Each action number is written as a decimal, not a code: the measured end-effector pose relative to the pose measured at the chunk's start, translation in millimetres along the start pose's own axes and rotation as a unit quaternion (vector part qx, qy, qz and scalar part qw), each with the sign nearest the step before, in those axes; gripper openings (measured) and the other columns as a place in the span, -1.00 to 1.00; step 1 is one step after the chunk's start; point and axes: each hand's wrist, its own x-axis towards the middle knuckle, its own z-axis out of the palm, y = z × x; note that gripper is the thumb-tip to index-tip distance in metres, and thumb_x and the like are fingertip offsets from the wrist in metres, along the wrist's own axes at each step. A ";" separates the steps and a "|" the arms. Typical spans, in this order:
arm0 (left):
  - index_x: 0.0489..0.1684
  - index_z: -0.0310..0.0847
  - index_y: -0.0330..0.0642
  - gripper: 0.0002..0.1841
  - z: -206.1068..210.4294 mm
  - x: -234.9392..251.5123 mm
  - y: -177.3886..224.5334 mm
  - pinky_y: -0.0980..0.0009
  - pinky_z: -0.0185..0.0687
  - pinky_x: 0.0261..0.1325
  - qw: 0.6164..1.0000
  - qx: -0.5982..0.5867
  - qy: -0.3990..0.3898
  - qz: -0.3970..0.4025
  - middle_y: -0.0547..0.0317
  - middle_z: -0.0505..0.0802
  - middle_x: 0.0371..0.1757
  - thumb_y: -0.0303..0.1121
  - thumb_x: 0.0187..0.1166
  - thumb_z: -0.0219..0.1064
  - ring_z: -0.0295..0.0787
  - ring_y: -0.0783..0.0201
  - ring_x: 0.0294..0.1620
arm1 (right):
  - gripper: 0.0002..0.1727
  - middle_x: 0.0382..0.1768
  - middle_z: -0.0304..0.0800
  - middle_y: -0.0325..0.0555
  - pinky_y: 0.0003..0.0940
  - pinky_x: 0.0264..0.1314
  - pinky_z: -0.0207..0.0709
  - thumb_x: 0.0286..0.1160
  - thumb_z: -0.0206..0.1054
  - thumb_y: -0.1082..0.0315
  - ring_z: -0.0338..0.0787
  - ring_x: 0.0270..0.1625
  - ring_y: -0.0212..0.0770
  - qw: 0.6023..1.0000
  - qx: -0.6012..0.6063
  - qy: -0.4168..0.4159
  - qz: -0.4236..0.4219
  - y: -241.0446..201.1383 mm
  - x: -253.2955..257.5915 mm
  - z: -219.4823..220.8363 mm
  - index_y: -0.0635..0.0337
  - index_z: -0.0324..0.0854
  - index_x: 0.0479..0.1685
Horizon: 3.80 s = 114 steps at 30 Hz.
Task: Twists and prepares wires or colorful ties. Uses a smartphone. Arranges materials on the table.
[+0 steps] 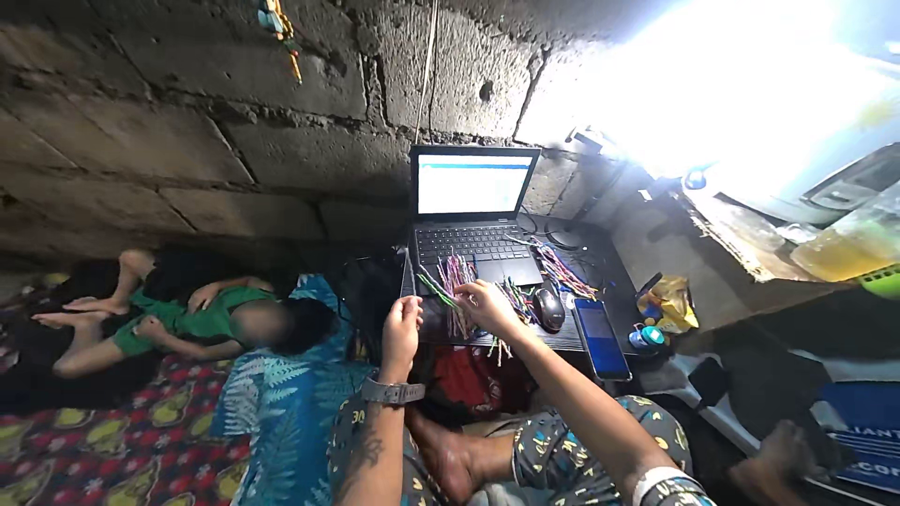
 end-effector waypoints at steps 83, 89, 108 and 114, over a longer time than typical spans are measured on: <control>0.28 0.63 -0.43 -0.65 60.3 -36.3 -7.3 0.58 0.71 0.09 0.959 -0.075 -0.245 0.125 0.27 0.86 0.09 -0.64 0.51 0.30 0.76 0.60 -0.12 | -0.62 -0.05 0.96 0.00 -0.05 0.10 0.77 0.72 0.16 0.21 0.95 0.02 -0.05 0.963 0.038 0.225 -0.142 73.1 -122.2 18.2 0.24 0.87 -0.06; 0.09 0.74 -0.39 -0.75 60.3 -38.9 -9.0 0.59 0.71 0.12 0.949 -0.070 -0.273 0.142 0.29 0.85 0.06 -0.62 0.49 0.33 0.75 0.61 -0.06 | -0.63 -0.07 0.95 0.00 0.03 0.03 0.76 0.71 0.16 0.19 0.94 -0.02 -0.03 0.973 0.053 0.180 -0.137 77.6 -125.5 14.0 0.19 0.87 0.02; -0.28 0.87 0.09 -0.92 57.9 -70.6 6.4 0.56 0.75 -0.08 0.901 -0.368 -0.228 -0.011 0.38 0.89 -0.33 -0.21 0.51 0.47 0.82 0.51 -0.27 | -0.13 0.27 0.83 -0.33 -0.45 0.42 0.60 0.35 0.43 -0.32 0.76 0.31 -0.41 0.741 0.581 -0.120 -0.315 91.1 -150.0 -31.6 -0.01 0.50 0.62; -0.27 0.85 0.01 -0.87 62.1 -120.1 -7.8 0.51 0.77 -0.09 0.825 -0.459 -0.271 -0.188 0.29 0.89 -0.31 -0.22 0.54 0.42 0.85 0.41 -0.24 | -0.16 0.36 0.70 0.10 -0.41 0.49 0.53 0.50 0.44 -0.09 0.68 0.38 -0.29 0.837 0.445 -0.022 -0.317 80.4 -145.8 -16.4 0.44 0.44 0.57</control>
